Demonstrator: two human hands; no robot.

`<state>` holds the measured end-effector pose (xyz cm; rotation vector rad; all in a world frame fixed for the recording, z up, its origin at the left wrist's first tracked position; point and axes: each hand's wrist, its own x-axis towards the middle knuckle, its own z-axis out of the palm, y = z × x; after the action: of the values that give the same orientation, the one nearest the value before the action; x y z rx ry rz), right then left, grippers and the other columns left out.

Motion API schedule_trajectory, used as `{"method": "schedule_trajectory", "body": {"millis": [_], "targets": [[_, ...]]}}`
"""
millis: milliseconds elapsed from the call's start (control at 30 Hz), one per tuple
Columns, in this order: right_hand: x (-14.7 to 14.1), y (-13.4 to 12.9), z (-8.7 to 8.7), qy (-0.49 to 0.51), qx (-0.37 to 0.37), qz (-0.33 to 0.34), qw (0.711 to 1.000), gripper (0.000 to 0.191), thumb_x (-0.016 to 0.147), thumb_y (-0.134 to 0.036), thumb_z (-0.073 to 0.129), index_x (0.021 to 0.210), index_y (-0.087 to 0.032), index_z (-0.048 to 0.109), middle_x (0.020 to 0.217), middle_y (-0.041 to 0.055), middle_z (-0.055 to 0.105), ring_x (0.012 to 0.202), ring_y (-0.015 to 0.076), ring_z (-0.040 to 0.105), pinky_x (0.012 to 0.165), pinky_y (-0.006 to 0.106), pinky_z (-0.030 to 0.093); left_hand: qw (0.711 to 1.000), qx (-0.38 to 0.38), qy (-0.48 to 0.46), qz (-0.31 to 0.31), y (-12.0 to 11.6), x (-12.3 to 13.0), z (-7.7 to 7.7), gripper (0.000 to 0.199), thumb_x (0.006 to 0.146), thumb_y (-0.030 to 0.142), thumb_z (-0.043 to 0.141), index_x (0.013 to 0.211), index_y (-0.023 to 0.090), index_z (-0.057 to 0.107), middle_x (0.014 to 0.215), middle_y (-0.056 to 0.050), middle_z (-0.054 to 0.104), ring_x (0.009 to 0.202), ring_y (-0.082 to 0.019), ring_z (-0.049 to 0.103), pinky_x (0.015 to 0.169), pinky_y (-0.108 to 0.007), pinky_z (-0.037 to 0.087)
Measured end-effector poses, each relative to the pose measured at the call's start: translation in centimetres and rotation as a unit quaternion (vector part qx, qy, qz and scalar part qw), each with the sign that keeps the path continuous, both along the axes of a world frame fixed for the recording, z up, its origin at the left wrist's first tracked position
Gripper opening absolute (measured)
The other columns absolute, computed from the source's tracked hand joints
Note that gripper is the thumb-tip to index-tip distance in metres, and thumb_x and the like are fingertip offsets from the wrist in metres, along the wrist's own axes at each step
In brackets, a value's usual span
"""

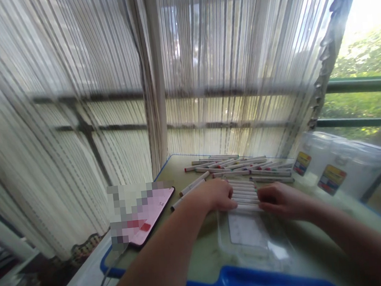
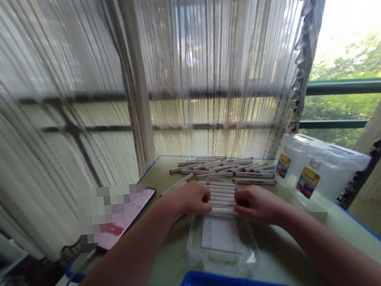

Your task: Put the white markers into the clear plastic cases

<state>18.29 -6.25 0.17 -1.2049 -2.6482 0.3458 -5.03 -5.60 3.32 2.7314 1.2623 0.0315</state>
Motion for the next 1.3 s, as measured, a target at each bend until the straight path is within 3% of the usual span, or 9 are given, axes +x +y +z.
{"method": "schedule_trajectory", "body": {"millis": [333,1300], "targets": [[0.22,0.03,0.04,0.015,-0.031,0.014,0.999,0.027,0.082,-0.037,0.049,0.064,-0.018,0.045,0.06,-0.0019,0.045,0.055,0.0097,0.036,0.051,0.024,0.028,1.0,0.011,0.019,0.001,-0.09,0.16,0.13,0.028,0.068,0.037,0.052,0.078,0.018,0.07,0.078,-0.006,0.069,0.07,-0.02,0.063,0.054,-0.027,0.043],[-0.12,-0.18,0.13,-0.002,-0.025,-0.014,1.0,0.029,0.084,-0.039,0.047,0.065,-0.018,0.048,0.06,-0.0011,0.048,0.054,0.0099,0.038,0.05,0.025,0.028,0.999,0.009,0.034,0.025,-0.93,0.49,0.81,0.027,0.071,0.034,0.051,0.082,0.017,0.068,0.089,-0.01,0.069,0.082,-0.025,0.065,0.064,-0.031,0.048]]}}
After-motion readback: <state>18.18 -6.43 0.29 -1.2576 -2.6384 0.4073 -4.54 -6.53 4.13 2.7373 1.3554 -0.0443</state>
